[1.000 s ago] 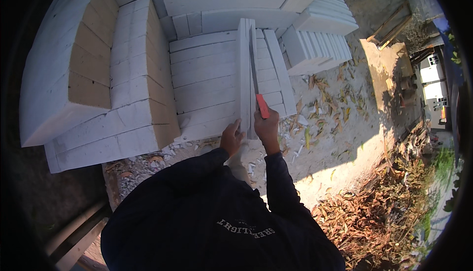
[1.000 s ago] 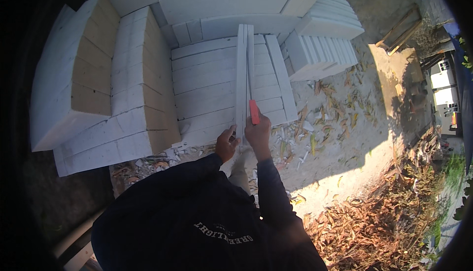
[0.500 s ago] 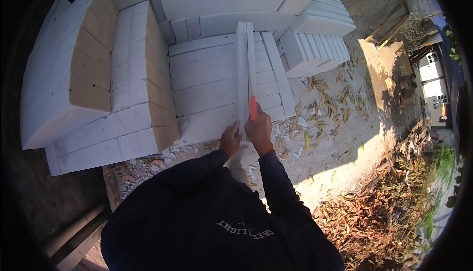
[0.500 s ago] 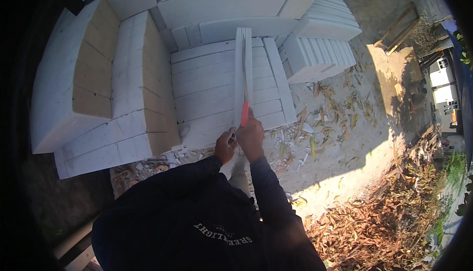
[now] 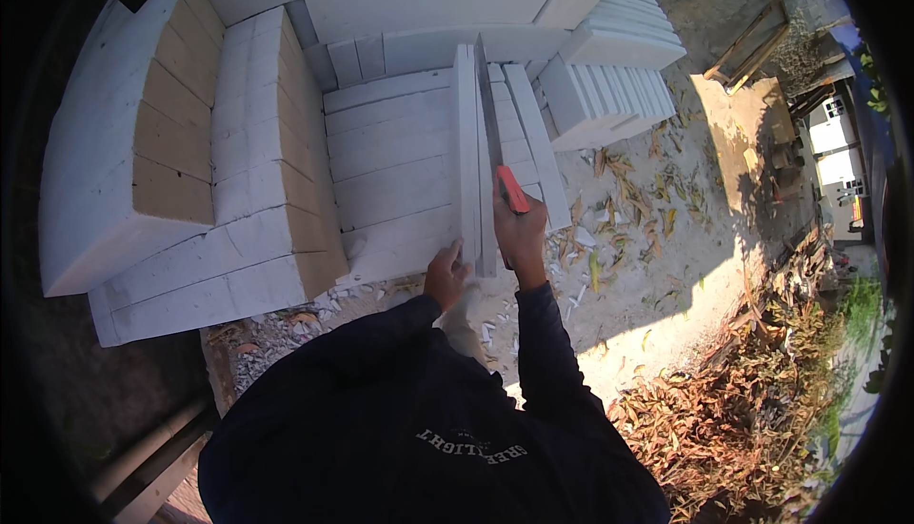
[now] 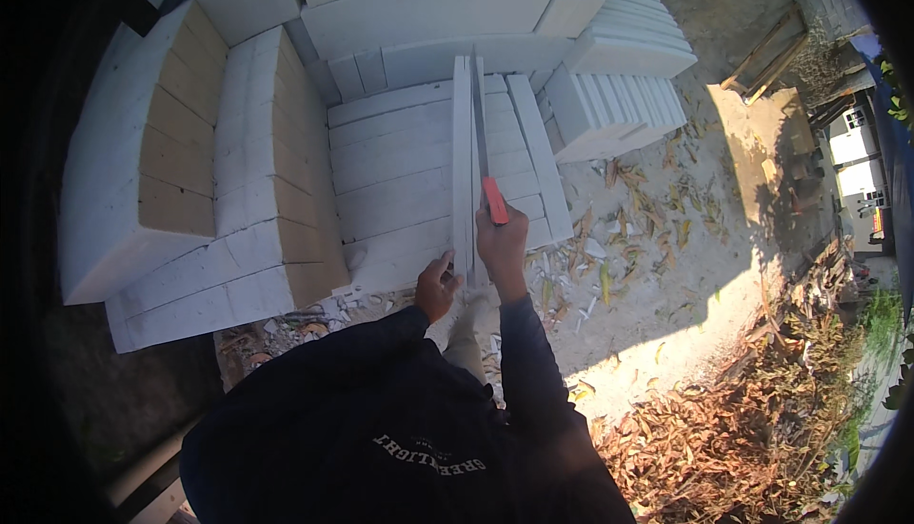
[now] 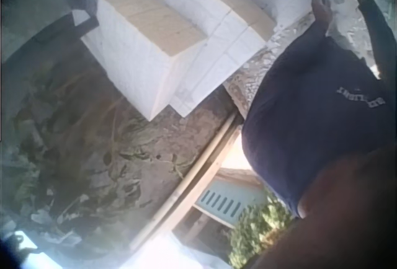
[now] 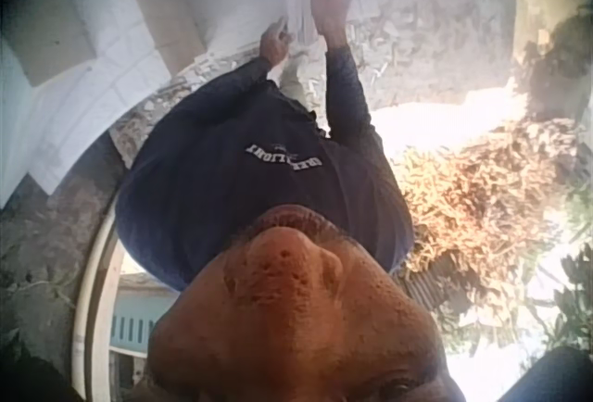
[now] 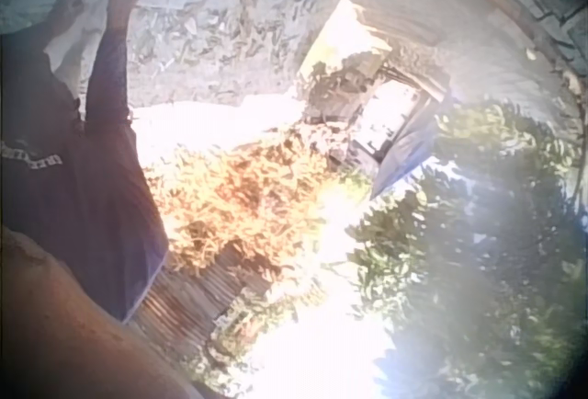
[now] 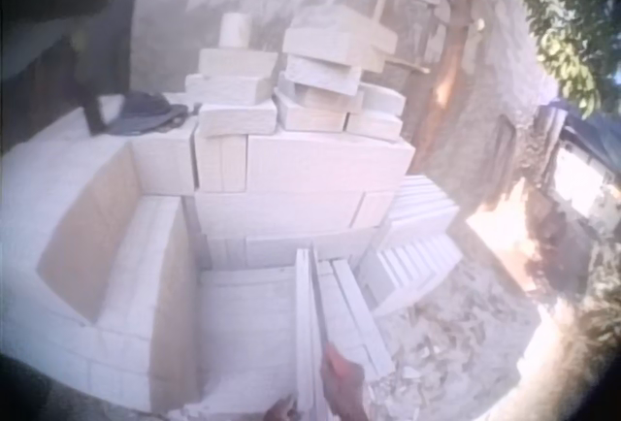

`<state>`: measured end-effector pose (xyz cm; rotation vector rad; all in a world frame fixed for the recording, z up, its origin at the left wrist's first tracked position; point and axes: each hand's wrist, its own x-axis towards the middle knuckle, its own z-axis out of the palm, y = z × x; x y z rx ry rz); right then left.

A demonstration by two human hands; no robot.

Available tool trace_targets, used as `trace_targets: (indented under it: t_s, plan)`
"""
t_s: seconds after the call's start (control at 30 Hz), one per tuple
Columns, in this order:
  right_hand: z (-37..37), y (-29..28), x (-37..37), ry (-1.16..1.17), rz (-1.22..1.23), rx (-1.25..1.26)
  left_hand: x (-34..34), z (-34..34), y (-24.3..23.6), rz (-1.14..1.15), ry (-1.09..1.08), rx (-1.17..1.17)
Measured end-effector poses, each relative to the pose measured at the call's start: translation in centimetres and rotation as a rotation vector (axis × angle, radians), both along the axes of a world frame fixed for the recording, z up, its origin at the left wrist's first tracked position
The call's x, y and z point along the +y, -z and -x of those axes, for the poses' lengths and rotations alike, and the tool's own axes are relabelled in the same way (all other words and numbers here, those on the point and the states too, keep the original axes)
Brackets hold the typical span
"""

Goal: The person uses a hand saw to cut a long white wooden plank resting on a stack of similar planks. After completing the cut, the person picks up the sawn piece and places it on the pile, then picks up another plank to continue the process.

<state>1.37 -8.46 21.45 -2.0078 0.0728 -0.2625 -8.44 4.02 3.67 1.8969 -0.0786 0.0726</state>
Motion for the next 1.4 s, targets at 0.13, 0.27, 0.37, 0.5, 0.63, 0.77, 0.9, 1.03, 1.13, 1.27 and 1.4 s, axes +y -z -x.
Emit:
trace_targets:
  t_s: [0.13, 0.27, 0.37, 0.5, 0.63, 0.77, 0.9, 1.03, 1.13, 1.27, 1.4]
  plan:
    - [-1.8, 0.8, 0.3, 0.030, -0.017, 0.006, 0.1, -0.1, 0.0, 0.011, 0.001, -0.027]
    - [-2.7, 2.1, -0.3, 0.014, -0.014, 0.041, 0.2, 0.0, -0.1, -0.005, 0.007, -0.004]
    - [-2.9, 2.1, -0.4, 0.037, -0.031, 0.068, 0.3, 0.0, -0.3, -0.007, 0.012, 0.019]
    - [-2.7, 1.6, 0.1, 0.060, -0.091, 0.107, 0.3, 0.0, -0.6, 0.025, 0.013, 0.033]
    - [-2.5, 2.3, 0.3, 0.064, -0.106, 0.042, 0.3, -0.1, -0.8, 0.048, 0.021, 0.050]
    - [-2.3, 3.0, 0.4, 0.046, -0.036, 0.017, 0.3, 0.0, -0.5, 0.013, 0.012, 0.050]
    - [-2.4, 3.2, 0.5, 0.031, -0.003, 0.029, 0.3, -0.1, -0.7, 0.020, 0.015, 0.045]
    - [-4.1, 3.6, -0.2, -0.012, 0.050, 0.016, 0.4, 0.0, -0.6, 0.014, 0.037, 0.048]
    - [-4.4, 3.6, 0.1, 0.001, -0.021, 0.037, 0.2, 0.1, -0.1, 0.039, 0.014, 0.037]
    - [-5.0, 3.4, 0.0, -0.012, -0.018, 0.093, 0.2, 0.2, 0.2, 0.036, 0.001, 0.024]
    - [-5.6, 4.5, 0.4, 0.007, -0.030, 0.067, 0.1, 0.1, -0.2, -0.002, 0.000, -0.019]
